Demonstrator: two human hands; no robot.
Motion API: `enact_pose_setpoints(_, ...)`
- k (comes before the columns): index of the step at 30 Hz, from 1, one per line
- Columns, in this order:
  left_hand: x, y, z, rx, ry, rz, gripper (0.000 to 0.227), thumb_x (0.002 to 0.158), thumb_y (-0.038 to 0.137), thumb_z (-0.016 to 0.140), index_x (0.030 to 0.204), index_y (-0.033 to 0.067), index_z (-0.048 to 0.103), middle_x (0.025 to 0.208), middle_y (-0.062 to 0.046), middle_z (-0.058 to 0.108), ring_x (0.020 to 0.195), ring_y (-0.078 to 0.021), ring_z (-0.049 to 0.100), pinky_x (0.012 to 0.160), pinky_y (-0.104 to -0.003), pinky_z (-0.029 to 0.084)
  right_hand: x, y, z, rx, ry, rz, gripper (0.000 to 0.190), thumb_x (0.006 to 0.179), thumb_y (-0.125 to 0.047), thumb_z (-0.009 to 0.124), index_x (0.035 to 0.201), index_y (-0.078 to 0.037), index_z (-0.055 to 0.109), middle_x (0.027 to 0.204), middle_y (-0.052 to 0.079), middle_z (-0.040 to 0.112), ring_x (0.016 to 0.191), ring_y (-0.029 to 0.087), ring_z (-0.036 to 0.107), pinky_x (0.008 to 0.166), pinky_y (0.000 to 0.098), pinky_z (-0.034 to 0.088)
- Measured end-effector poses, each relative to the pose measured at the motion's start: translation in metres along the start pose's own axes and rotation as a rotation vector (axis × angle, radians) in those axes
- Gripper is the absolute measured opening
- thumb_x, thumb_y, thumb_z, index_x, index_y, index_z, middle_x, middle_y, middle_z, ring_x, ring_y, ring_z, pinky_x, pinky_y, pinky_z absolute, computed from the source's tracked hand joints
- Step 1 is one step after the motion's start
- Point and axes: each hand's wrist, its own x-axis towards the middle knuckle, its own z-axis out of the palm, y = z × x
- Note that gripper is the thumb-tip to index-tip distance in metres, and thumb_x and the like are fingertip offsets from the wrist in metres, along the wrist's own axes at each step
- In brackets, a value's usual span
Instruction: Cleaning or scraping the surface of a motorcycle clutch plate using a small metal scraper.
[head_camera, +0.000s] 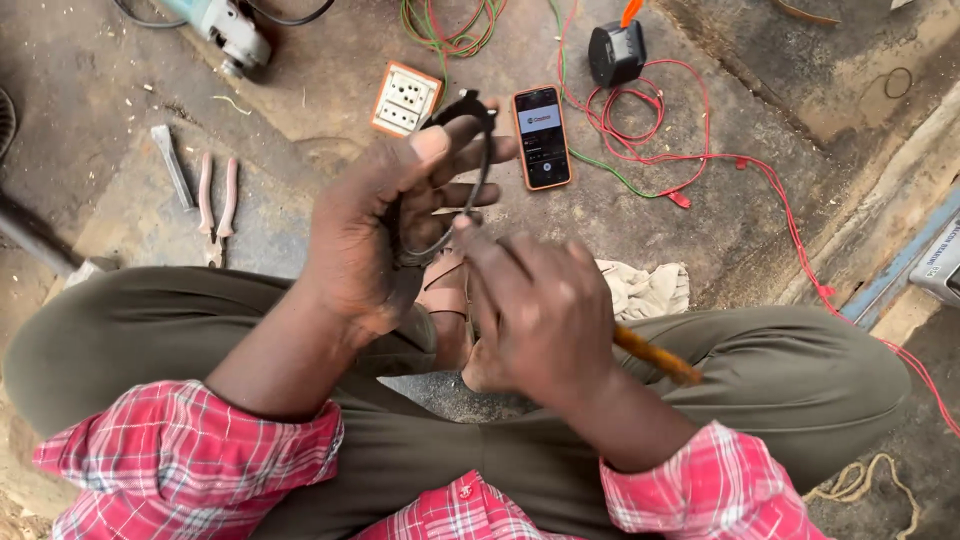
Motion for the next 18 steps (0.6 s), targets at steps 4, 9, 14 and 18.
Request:
enact_pose_setpoints(4, 0.001, 0.001, 0.003, -0.017, 0.033, 0.017, 0.069, 0.093, 0.042, 0.063, 0.146, -0.0022, 0.054, 0.135, -0.017, 0.067, 0.109, -0.023, 0.062, 0.098, -0.038, 0.051, 0.0, 0.0, 0.0, 0.028, -0.027, 0.008, 0.048, 0.086, -0.011, 0.075, 0.133, -0.003, 0.07, 0.085, 0.01, 0.064, 0.071, 0.027, 0.062, 0.069, 0.0445, 0.044)
enact_pose_setpoints(9, 0.002, 0.001, 0.002, 0.005, 0.034, 0.018, 0.069, 0.092, 0.042, 0.064, 0.145, -0.0018, 0.054, 0.137, -0.019, 0.066, 0.109, -0.0233, 0.062, 0.099, -0.038, 0.05, -0.001, 0.014, 0.008, 0.062, 0.05, 0.022, 0.04, 0.094, -0.013, 0.074, 0.133, -0.008, 0.068, 0.091, 0.009, 0.064, 0.076, 0.026, 0.062, 0.072, 0.0423, 0.045)
enact_pose_setpoints(14, 0.002, -0.001, 0.003, -0.047, 0.015, 0.011, 0.066, 0.093, 0.042, 0.065, 0.142, -0.0011, 0.055, 0.139, -0.019, 0.065, 0.111, -0.0237, 0.061, 0.099, -0.038, 0.049, -0.002, 0.008, 0.002, 0.097, 0.001, -0.002, 0.044, 0.091, -0.011, 0.074, 0.134, -0.004, 0.068, 0.087, 0.009, 0.063, 0.074, 0.026, 0.062, 0.069, 0.0441, 0.043)
enact_pose_setpoints(18, 0.001, -0.001, 0.001, -0.007, 0.003, 0.035, 0.065, 0.094, 0.043, 0.063, 0.142, -0.0009, 0.058, 0.141, -0.021, 0.064, 0.113, -0.0246, 0.061, 0.103, -0.039, 0.049, 0.001, 0.013, 0.005, 0.129, 0.023, 0.021, 0.044, 0.091, -0.01, 0.076, 0.133, -0.003, 0.066, 0.089, 0.009, 0.066, 0.077, 0.026, 0.063, 0.071, 0.0434, 0.044)
